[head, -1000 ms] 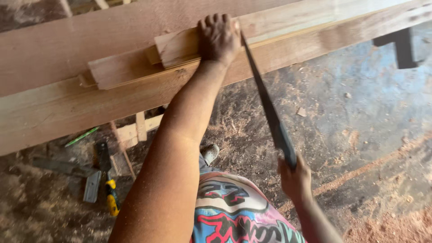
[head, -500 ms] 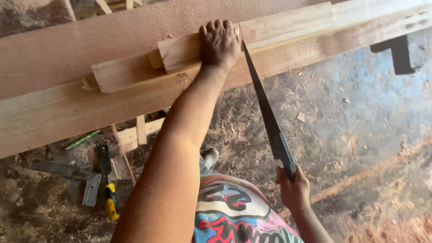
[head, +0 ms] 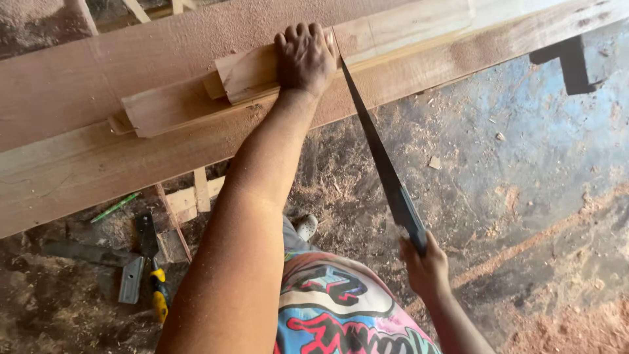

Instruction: The person uses a hand saw to cut a long wooden plank resting on a workbench. They hold the wood steady with one hand while sawing back and forth with the other, following a marked line to separate a section of the plank.

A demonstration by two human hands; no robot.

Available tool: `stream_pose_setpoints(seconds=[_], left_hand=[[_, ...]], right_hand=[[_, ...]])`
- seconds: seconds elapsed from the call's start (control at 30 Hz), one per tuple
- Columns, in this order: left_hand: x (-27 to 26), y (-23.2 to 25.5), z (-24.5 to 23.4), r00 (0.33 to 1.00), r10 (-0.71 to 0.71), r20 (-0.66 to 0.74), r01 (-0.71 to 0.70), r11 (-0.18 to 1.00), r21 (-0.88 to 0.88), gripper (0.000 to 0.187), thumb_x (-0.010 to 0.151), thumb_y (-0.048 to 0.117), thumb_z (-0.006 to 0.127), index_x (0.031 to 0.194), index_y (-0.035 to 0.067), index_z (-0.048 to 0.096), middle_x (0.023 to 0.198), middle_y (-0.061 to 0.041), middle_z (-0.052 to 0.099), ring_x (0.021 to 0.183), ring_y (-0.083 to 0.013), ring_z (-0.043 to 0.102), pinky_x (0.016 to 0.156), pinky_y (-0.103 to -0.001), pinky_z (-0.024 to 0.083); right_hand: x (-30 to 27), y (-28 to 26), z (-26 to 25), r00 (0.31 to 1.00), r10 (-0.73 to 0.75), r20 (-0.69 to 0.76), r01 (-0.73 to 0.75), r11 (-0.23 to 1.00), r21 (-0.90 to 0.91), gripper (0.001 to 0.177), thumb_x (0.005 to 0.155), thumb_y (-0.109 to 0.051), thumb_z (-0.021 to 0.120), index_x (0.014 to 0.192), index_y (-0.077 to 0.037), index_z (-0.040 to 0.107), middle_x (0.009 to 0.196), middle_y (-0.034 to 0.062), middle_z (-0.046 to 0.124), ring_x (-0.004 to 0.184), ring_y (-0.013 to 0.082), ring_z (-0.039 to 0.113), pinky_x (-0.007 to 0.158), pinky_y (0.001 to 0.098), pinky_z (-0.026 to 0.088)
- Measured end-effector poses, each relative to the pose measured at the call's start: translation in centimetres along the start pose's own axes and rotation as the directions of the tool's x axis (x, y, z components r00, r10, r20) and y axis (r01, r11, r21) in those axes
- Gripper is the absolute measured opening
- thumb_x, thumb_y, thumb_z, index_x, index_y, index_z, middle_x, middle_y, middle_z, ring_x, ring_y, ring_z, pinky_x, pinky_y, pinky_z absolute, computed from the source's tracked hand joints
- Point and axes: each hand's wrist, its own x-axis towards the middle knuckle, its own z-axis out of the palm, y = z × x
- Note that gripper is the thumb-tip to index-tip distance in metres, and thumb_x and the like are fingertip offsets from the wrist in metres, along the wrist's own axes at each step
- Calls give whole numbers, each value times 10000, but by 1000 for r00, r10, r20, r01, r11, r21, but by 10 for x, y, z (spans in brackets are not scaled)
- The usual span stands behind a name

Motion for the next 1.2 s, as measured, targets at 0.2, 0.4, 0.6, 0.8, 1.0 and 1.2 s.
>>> stream_pose_setpoints(seconds=[0.2, 0.4, 0.6, 0.8, 1.0, 1.2], left_hand=[[7, -12, 33, 916, 138, -376, -94, 987, 133, 346, 929, 245, 516, 1187, 37, 614, 1102, -169, 657, 1063, -321, 579, 966, -498, 400], [11, -9, 14, 975, 86, -204, -72, 995, 76, 261, 945, 215, 559, 1146, 59, 616, 1104, -179, 655, 1048, -314, 588, 941, -483, 418], [12, -8, 13, 962, 82, -259, -62, 994, 86, 315, 935, 317, 614, 1099, 47, 619, 1050, -178, 666, 1018, -326, 595, 925, -501, 429], [16, -19, 32, 933, 115, -342, -75, 989, 128, 279, 880, 119, 544, 1146, 82, 619, 1135, -148, 656, 1082, -293, 577, 986, -503, 406], [4, -2, 0, 996, 9, -91, -6, 999, 43, 359, 958, 372, 542, 1141, 68, 595, 1119, -162, 632, 1101, -308, 548, 959, -460, 390], [5, -8, 17, 989, 3, -148, 6, 998, 63, 316, 951, 334, 506, 1150, 106, 597, 1139, -135, 641, 1107, -297, 557, 997, -483, 368]], right_hand=[[155, -132, 46, 990, -139, 31, 135, 985, 107, 357, 1089, -332, 480, 1286, -35, 499, 774, 68, 626, 463, 94, 476, 348, 233, 435], [98, -85, 31, 991, -133, 24, 126, 976, 177, 396, 1012, -235, 493, 1386, -104, 497, 685, 25, 623, 475, 94, 531, 351, 240, 460], [16, -5, 7, 978, -199, -62, 200, 980, 13, 367, 1009, -254, 545, 1302, -34, 554, 780, 34, 700, 631, 74, 674, 541, 241, 578], [173, -155, 43, 952, -304, -24, 301, 922, 245, 290, 1064, -242, 554, 1243, -14, 567, 744, 48, 625, 519, 74, 539, 387, 225, 467], [55, -35, 20, 988, 105, 111, -109, 993, 35, 304, 1029, -290, 556, 1203, -42, 576, 761, 45, 641, 543, 138, 541, 433, 281, 465], [83, -43, 19, 997, -68, -21, 64, 985, -158, 360, 954, -209, 594, 1277, -54, 563, 727, 61, 662, 516, 107, 601, 395, 275, 490]])
